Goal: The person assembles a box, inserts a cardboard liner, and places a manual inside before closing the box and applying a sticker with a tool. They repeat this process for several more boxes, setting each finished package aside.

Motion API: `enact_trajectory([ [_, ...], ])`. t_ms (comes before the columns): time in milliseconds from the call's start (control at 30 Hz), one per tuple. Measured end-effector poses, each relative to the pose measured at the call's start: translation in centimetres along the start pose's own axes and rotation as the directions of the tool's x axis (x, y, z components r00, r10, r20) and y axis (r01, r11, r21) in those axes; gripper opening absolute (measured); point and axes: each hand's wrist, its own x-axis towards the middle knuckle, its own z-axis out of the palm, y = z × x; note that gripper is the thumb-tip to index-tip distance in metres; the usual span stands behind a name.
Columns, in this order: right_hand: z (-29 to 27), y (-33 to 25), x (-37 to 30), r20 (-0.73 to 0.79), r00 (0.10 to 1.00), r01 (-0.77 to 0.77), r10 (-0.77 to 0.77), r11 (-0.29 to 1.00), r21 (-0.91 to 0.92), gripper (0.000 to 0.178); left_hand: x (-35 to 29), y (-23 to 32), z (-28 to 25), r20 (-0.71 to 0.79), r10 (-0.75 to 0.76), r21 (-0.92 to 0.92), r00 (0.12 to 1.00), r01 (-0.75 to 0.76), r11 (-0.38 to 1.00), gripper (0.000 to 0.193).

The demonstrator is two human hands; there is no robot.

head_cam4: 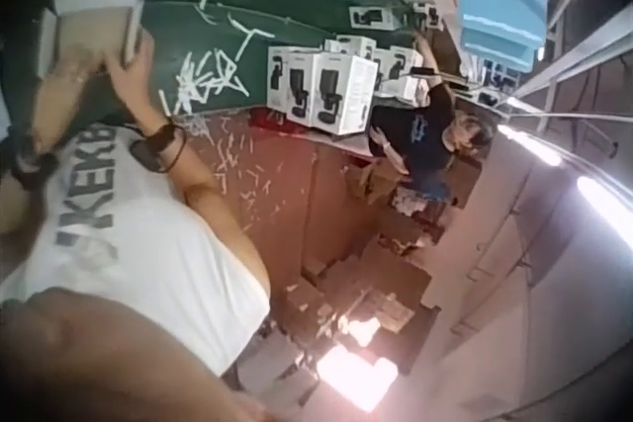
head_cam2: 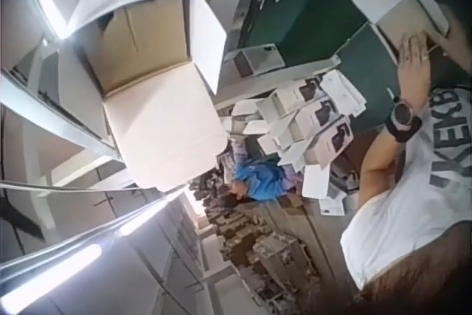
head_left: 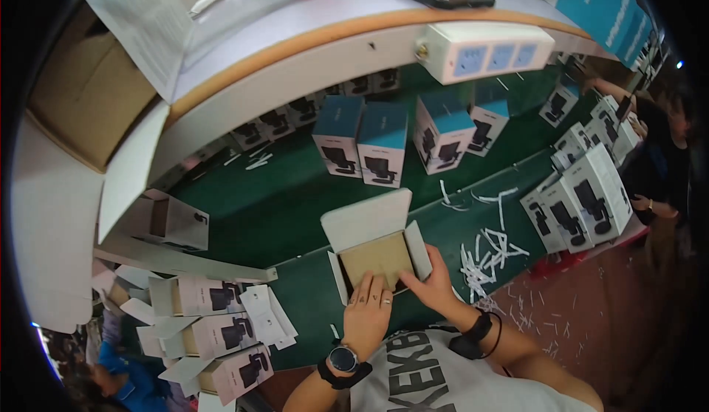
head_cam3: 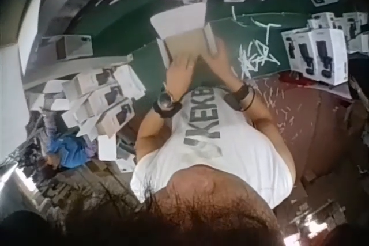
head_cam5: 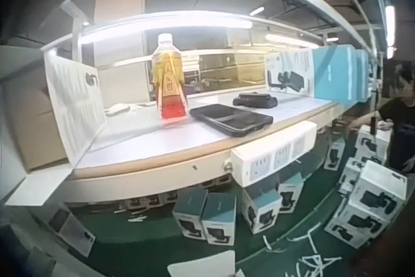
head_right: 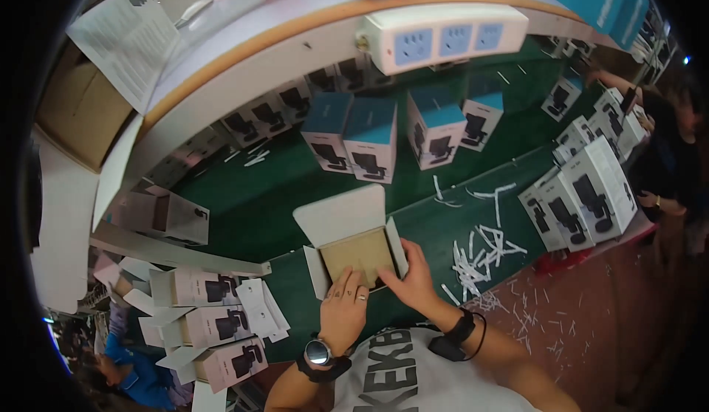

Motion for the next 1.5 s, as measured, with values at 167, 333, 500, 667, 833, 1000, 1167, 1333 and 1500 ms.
enact_trajectory([
  [167, 1.3, 3.1, -1.6, 0.123, 0.920, -0.392, 0.373, 0.896, 0.208, 0.064, -3.5, 1.3, -2.5, -0.342, -0.159, -0.231, 0.926, 0.081, 0.969, 0.033],
  [333, 3.4, 1.0, -1.2, 0.062, 0.971, -0.234, 0.231, 0.971, 0.046, 0.055, -6.6, -4.2, 5.3, -0.189, -0.826, -0.711, 0.530, 0.506, 0.488, 0.063],
  [500, 2.6, -0.7, -0.4, 0.036, 0.918, -0.395, 0.395, 0.902, 0.172, 0.046, -3.6, -2.7, 5.0, 0.237, -0.800, -0.949, 0.551, 0.306, -0.070, 0.073],
  [667, 1.8, -1.1, -1.5, 0.073, 0.935, -0.355, 0.348, 0.924, 0.143, 0.051, -5.3, -2.2, 5.1, 0.163, -0.790, -0.947, 0.591, 0.318, 0.042, 0.071],
  [833, 2.8, 1.1, -2.3, 0.048, 0.918, -0.396, 0.394, 0.905, 0.155, 0.051, -6.3, -3.1, 6.3, 0.259, -0.762, -0.893, 0.593, 0.447, 0.045, 0.071],
  [1000, 1.9, 1.9, -3.5, 0.105, 0.916, -0.402, 0.388, 0.886, 0.233, 0.057, -7.7, -5.2, 4.1, 0.194, -0.560, -0.920, 0.806, 0.347, 0.181, 0.075],
  [1167, -3.1, 1.0, -5.7, 0.279, 0.890, -0.439, 0.360, 0.840, 0.319, 0.048, -14.7, -16.1, 1.7, 0.250, -0.782, -0.694, 0.571, 0.669, 0.266, 0.070],
  [1333, -5.1, 4.6, -7.4, 0.388, 0.698, -0.701, 0.602, 0.685, 0.197, 0.040, -25.0, -23.7, 3.5, -0.402, -0.754, 0.457, 0.520, 0.827, 0.328, 0.060],
  [1500, -4.2, 4.5, -8.5, 0.261, 0.744, -0.663, 0.615, 0.725, 0.186, 0.025, -24.2, -24.8, 2.7, -0.062, -0.943, 0.485, 0.328, 0.835, 0.259, 0.049],
])
